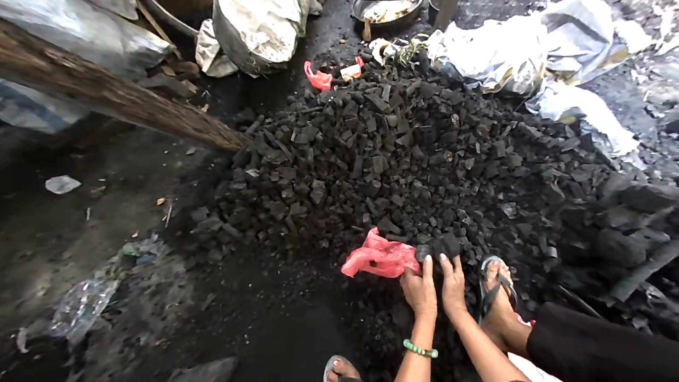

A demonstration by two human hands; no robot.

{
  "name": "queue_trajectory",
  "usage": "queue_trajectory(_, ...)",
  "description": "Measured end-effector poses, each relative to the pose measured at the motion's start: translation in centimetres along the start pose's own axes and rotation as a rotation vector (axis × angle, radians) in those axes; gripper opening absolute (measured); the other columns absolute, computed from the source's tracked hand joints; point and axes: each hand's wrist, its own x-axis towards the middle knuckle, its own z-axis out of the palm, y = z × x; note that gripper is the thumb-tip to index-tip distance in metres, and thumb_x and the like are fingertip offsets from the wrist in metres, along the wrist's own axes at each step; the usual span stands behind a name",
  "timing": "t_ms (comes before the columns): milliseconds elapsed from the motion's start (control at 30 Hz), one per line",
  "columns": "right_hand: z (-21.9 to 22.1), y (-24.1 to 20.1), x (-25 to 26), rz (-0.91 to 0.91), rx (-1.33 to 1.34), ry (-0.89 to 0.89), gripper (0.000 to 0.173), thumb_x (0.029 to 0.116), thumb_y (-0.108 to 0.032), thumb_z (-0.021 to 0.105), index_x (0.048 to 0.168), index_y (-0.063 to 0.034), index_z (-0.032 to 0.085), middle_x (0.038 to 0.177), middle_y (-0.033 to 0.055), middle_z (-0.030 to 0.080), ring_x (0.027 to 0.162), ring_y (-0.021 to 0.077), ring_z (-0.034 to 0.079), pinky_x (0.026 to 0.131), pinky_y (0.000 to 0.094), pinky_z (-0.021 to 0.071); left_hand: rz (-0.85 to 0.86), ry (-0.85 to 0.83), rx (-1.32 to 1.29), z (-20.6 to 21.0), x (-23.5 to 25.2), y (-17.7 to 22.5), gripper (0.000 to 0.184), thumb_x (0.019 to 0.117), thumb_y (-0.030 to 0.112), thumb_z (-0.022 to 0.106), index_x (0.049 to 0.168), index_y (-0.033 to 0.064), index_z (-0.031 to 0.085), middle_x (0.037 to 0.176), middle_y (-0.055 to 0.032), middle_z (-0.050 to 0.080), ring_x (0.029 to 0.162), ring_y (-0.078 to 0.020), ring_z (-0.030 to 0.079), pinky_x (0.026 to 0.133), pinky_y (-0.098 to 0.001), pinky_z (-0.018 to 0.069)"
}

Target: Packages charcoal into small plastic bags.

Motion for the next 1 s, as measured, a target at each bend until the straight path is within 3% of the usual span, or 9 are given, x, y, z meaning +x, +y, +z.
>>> queue_trajectory(167, -1.5, -3.3, 1.5, 0.34, 0.582, 0.039, 0.048, 0.1114, -0.04, 0.029, 0.143, -0.009, 0.048, 0.131, 0.008, 0.061, 0.118, 0.0143, 0.06, 0.1, 0.0382, 0.0507, 0.269, -0.235, 0.312, -0.5, -2.1, 4.9, 0.058, 0.0929, 0.049, 0.07, 0.115, -0.0046, 0.069, 0.115, -0.0259, 0.069, 0.127, -0.0481, 0.053, 0.108, -0.0625, 0.0394)
queue_trajectory(333, -2.2, 0.3, 3.5, 0.497, 1.065, 0.077, 0.058, 0.1078, -0.056, 0.024, 0.14, -0.0164, 0.051, 0.126, 0.0061, 0.064, 0.114, 0.0186, 0.062, 0.094, 0.0442, 0.0535, 0.358, -0.75, 0.426, -4.4, -1.1, 9.8, 0.056, 0.1021, 0.054, 0.053, 0.124, 0.0053, 0.071, 0.128, -0.0152, 0.068, 0.14, -0.0339, 0.047, 0.12, -0.0701, 0.0065)
queue_trajectory(367, -1.9, 0.3, 3.8, 0.555, 1.059, 0.118, 0.06, 0.1035, -0.064, 0.023, 0.126, -0.0197, 0.056, 0.11, 0.0034, 0.067, 0.099, 0.0184, 0.066, 0.08, 0.0448, 0.0562, 0.303, -0.748, 0.332, -5.6, -0.3, 9.8, 0.054, 0.1064, 0.049, 0.046, 0.125, 0.0034, 0.07, 0.128, -0.0162, 0.068, 0.136, -0.0324, 0.051, 0.12, -0.0663, 0.0151)
queue_trajectory(433, -2.0, 0.0, 4.2, 0.638, 1.098, 0.112, 0.068, 0.098, -0.074, 0.021, 0.125, -0.0214, 0.055, 0.112, 0.0067, 0.065, 0.102, 0.0252, 0.065, 0.08, 0.0534, 0.0544, 0.129, -0.629, 0.155, -7.8, 1.9, 8.9, 0.069, 0.108, 0.056, 0.03, 0.13, 0.0008, 0.064, 0.129, -0.0203, 0.065, 0.125, -0.0334, 0.058, 0.11, -0.0568, 0.0412)
queue_trajectory(533, -2.4, -1.5, 4.2, 0.64, 1.178, 0.093, 0.074, 0.0962, -0.076, 0.023, 0.138, -0.0207, 0.049, 0.13, 0.0143, 0.06, 0.117, 0.0374, 0.06, 0.089, 0.0659, 0.0506, -0.107, -0.42, 0.071, -9.4, 5.8, 7.7, 0.077, 0.106, 0.064, 0.024, 0.143, 0.0031, 0.053, 0.138, -0.0265, 0.058, 0.121, -0.0429, 0.06, 0.096, -0.0615, 0.0501)
queue_trajectory(600, -2.4, -3.7, 4.2, 0.61, 1.177, 0.104, 0.071, 0.0972, -0.075, 0.022, 0.136, -0.0216, 0.048, 0.127, 0.0133, 0.06, 0.113, 0.0362, 0.062, 0.085, 0.0644, 0.0521, -0.009, -0.295, 0.259, -9.2, 8.0, 7.2, 0.053, 0.1119, 0.042, 0.036, 0.134, -0.0005, 0.059, 0.124, -0.0275, 0.065, 0.106, -0.041, 0.068, 0.088, -0.058, 0.0567)
queue_trajectory(700, -2.1, -7.7, 4.6, 0.534, 1.186, 0.047, 0.07, 0.0977, -0.075, 0.023, 0.14, -0.0239, 0.047, 0.131, 0.0121, 0.06, 0.119, 0.0361, 0.059, 0.089, 0.0673, 0.0499, 0.265, -0.154, 0.535, -8.8, 7.9, 8.7, 0.035, 0.0983, 0.006, 0.062, 0.132, -0.0005, 0.06, 0.13, -0.0277, 0.061, 0.114, -0.0444, 0.064, 0.096, -0.0625, 0.051)
queue_trajectory(867, 0.0, -13.9, 5.8, 0.443, 1.283, -0.161, 0.071, 0.0961, -0.077, 0.024, 0.134, -0.024, 0.052, 0.129, 0.0105, 0.061, 0.119, 0.0347, 0.06, 0.092, 0.0634, 0.0514, 0.547, -0.257, 0.685, -8.1, 4.7, 11.2, 0.06, 0.0932, 0.001, 0.068, 0.149, 0.0101, 0.048, 0.148, -0.028, 0.048, 0.098, -0.05, 0.068, 0.079, -0.065, 0.0558)
queue_trajectory(1000, 1.6, -15.7, 7.0, 0.437, 1.086, -0.258, 0.07, 0.096, -0.075, 0.028, 0.129, -0.0192, 0.055, 0.119, 0.0119, 0.064, 0.109, 0.0329, 0.063, 0.087, 0.0621, 0.0525, 0.548, -0.397, 0.423, -8.2, 5.4, 11.5, 0.08, 0.0854, 0.001, 0.077, 0.155, 0.0049, 0.038, 0.153, -0.0257, 0.044, 0.126, -0.0451, 0.057, 0.101, -0.0619, 0.0492)
